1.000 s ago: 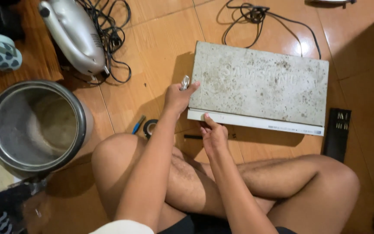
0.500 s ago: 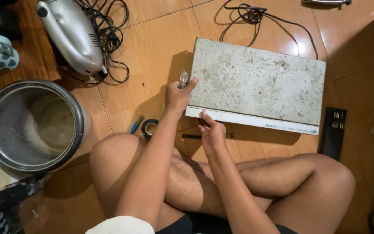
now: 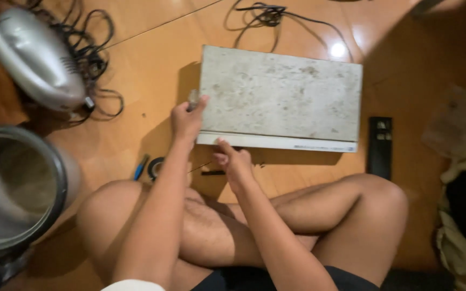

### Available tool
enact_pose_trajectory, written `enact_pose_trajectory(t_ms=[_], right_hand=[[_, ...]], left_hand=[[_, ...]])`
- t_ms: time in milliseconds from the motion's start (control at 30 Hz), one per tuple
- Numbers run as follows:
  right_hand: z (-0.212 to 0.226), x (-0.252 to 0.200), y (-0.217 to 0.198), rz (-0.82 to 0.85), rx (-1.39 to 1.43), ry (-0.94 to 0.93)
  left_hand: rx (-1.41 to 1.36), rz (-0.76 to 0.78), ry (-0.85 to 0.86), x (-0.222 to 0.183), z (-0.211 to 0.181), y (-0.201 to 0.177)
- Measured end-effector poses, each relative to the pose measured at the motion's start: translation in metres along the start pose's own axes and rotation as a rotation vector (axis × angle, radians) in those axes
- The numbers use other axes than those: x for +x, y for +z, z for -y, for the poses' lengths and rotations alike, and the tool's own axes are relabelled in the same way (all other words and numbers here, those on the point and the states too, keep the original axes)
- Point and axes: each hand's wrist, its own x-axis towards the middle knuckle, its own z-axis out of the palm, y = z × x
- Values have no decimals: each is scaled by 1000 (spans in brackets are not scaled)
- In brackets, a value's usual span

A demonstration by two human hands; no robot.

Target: Removing the metal top cover of a DVD player using hands and a screwdriver

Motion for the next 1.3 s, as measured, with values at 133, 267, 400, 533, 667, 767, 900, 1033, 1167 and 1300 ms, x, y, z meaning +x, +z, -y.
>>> enact_pose_trajectory(t_ms=[133,267,400,533,667,767,900,1033,1167,1300], right_hand=[[45,-3,-66,325,-423,33],[126,73,-194,-150,-565,-543],[183,165,-294,-558,-694,-742],[193,116,-252,-349,-869,-387],[181,124,-247,-482,-861,-361],[184,103,-231,-520,-716,-383],[205,75,-218,-391,-310,-228],[197,93,-239,-302,-264,-255],[190,99,-254,-247,-241,-285],[177,115,-267,-200,-241,-412]], left_hand=[[-4,10,11,1,3,-1],[34,3,-5,5,7,2],[133,-64,-7,10,8,9],[154,-108,-24,19,19,14],[158,-115,23,4,9,14],[156,-115,27,-3,1,14],[162,-112,13,-4,1,13],[199,-107,8,-1,3,14],[175,-139,63,-2,4,18],[140,-161,71,-11,1,18]])
